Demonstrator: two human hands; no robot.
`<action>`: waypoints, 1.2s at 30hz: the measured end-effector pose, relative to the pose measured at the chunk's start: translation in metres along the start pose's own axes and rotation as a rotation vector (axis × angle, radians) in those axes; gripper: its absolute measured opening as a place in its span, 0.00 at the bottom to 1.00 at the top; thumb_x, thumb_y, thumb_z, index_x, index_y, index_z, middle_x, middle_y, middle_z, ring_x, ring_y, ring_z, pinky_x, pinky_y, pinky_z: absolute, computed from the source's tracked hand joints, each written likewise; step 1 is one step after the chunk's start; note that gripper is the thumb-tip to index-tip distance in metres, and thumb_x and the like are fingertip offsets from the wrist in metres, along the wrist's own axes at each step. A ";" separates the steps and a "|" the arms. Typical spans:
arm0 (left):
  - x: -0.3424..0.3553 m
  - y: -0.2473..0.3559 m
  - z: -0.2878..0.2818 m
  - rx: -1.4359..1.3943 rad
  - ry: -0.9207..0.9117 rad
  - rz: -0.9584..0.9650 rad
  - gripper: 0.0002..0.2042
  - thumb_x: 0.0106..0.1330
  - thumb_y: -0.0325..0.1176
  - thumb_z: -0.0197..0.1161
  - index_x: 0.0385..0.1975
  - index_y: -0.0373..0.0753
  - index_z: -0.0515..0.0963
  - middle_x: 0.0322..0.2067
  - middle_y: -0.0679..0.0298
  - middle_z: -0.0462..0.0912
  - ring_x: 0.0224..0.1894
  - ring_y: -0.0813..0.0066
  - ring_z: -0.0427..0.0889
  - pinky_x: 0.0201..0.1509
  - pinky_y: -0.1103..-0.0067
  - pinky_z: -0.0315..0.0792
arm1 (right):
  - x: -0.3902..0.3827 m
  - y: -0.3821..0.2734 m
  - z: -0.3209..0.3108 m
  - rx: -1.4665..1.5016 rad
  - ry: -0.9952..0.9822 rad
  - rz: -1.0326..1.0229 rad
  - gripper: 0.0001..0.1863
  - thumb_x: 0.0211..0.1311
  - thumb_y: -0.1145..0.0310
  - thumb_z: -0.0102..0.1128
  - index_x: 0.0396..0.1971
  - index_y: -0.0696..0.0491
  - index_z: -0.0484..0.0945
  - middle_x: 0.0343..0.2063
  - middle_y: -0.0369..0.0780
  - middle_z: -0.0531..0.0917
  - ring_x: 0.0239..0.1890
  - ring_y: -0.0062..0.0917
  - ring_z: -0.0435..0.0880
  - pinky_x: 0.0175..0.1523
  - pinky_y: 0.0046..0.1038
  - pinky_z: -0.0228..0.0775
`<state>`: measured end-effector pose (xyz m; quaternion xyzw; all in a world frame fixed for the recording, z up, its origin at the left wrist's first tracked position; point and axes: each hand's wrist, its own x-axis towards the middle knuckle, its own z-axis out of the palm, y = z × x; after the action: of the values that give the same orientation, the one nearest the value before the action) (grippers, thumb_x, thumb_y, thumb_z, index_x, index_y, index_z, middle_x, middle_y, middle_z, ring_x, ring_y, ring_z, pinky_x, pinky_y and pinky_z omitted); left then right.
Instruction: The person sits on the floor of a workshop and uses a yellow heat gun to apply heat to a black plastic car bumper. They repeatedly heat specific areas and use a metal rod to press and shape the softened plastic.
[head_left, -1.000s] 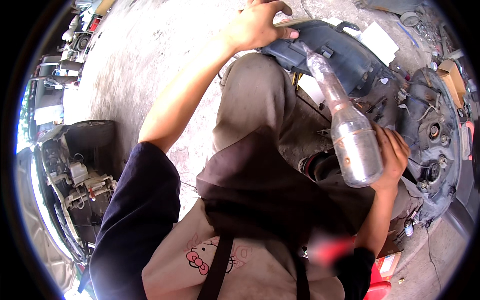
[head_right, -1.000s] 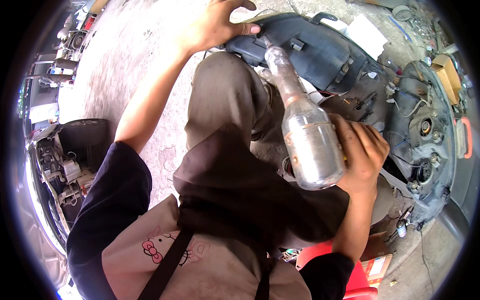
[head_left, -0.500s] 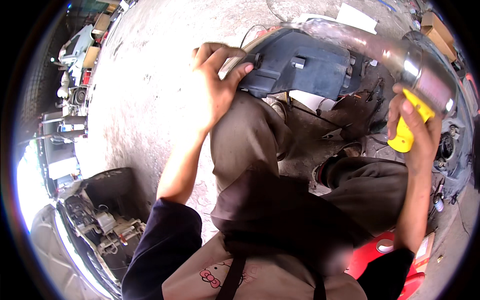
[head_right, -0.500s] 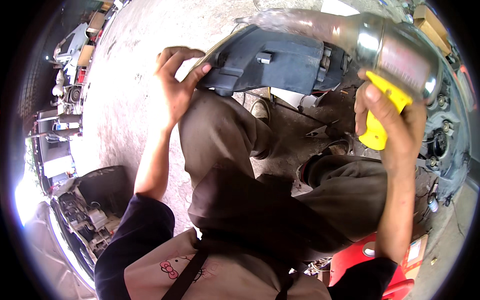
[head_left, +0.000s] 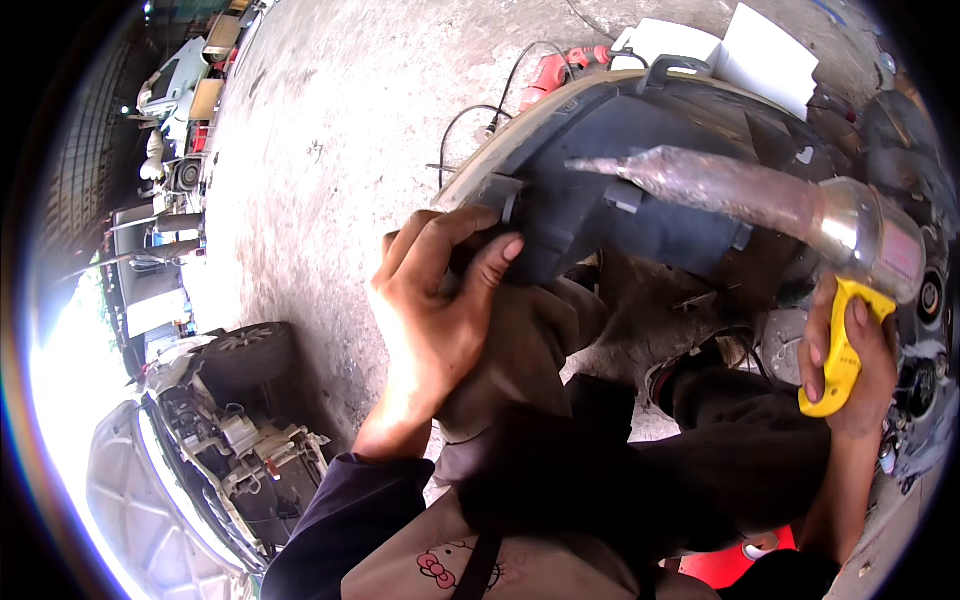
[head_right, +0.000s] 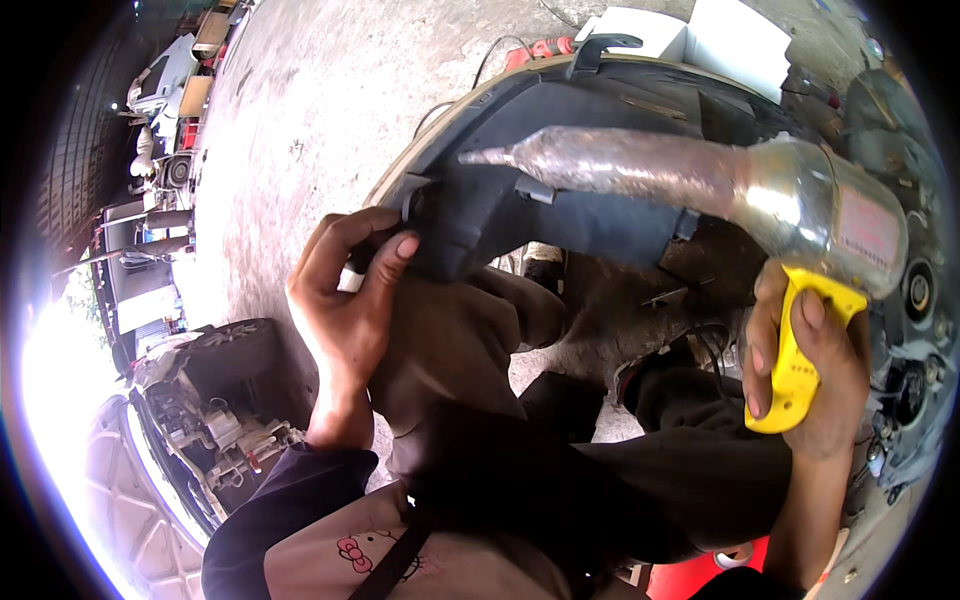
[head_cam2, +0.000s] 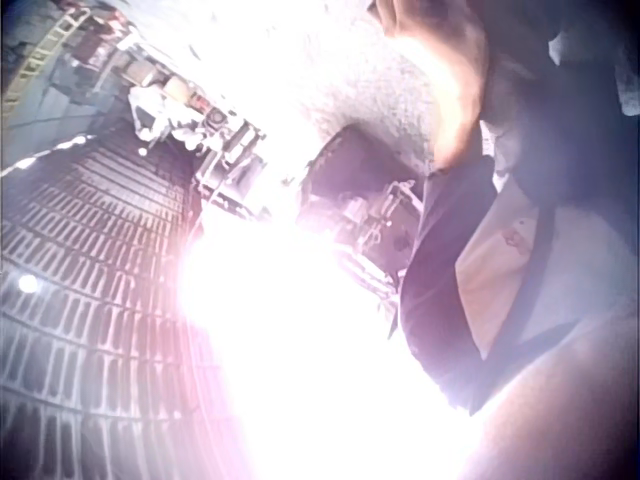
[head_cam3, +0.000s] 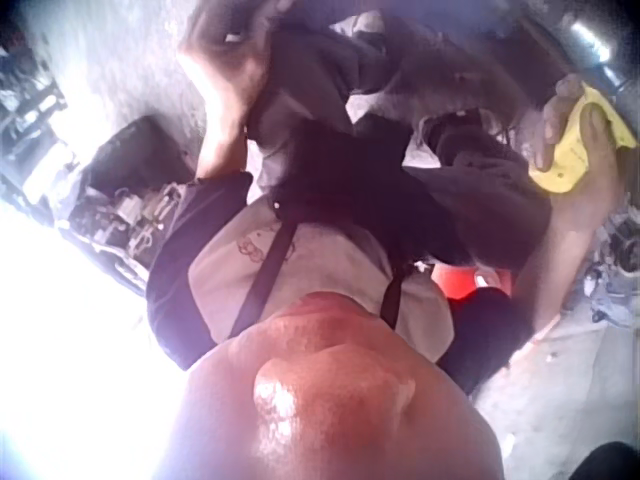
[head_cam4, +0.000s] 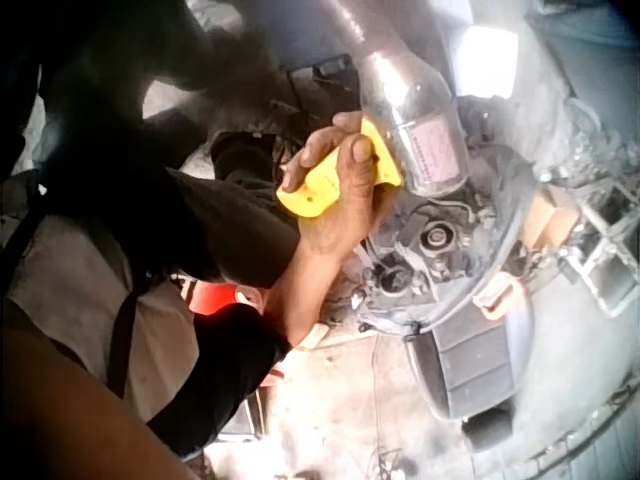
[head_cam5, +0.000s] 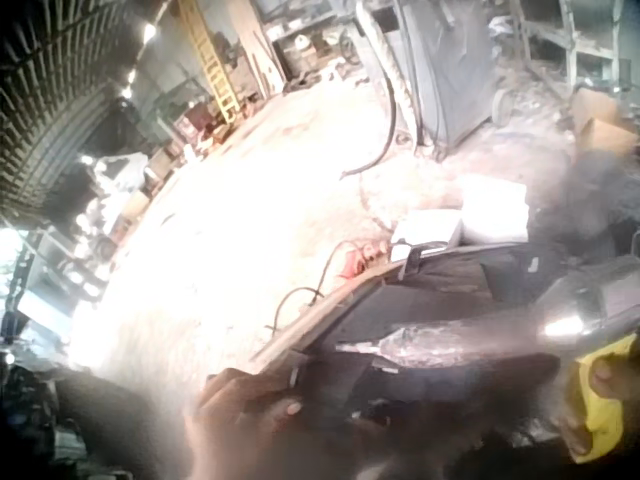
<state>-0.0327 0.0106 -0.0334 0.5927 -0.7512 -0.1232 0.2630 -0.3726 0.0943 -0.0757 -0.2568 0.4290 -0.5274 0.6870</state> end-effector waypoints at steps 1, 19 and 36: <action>0.001 0.000 0.000 0.002 0.003 -0.010 0.10 0.57 0.32 0.77 0.36 0.39 0.85 0.35 0.63 0.87 0.34 0.67 0.83 0.44 0.76 0.71 | 0.003 0.001 0.000 0.019 0.007 0.015 0.21 0.76 0.56 0.49 0.50 0.61 0.67 0.20 0.39 0.71 0.09 0.22 0.67 0.14 0.19 0.63; 0.013 -0.004 -0.003 0.001 -0.082 0.079 0.11 0.53 0.19 0.75 0.36 0.33 0.84 0.32 0.59 0.85 0.34 0.68 0.81 0.40 0.77 0.73 | 0.014 0.001 -0.008 0.069 -0.088 0.100 0.22 0.76 0.54 0.51 0.48 0.61 0.64 0.17 0.41 0.70 0.05 0.25 0.65 0.11 0.23 0.62; 0.010 -0.010 0.001 0.003 -0.033 0.111 0.13 0.52 0.26 0.77 0.38 0.39 0.86 0.30 0.66 0.85 0.31 0.70 0.80 0.41 0.76 0.67 | 0.018 0.003 -0.006 0.095 -0.118 0.123 0.21 0.76 0.56 0.52 0.48 0.61 0.64 0.17 0.43 0.71 0.06 0.27 0.66 0.12 0.23 0.64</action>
<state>-0.0268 -0.0018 -0.0368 0.5485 -0.7872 -0.1171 0.2563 -0.3747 0.0788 -0.0864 -0.2279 0.3770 -0.4880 0.7535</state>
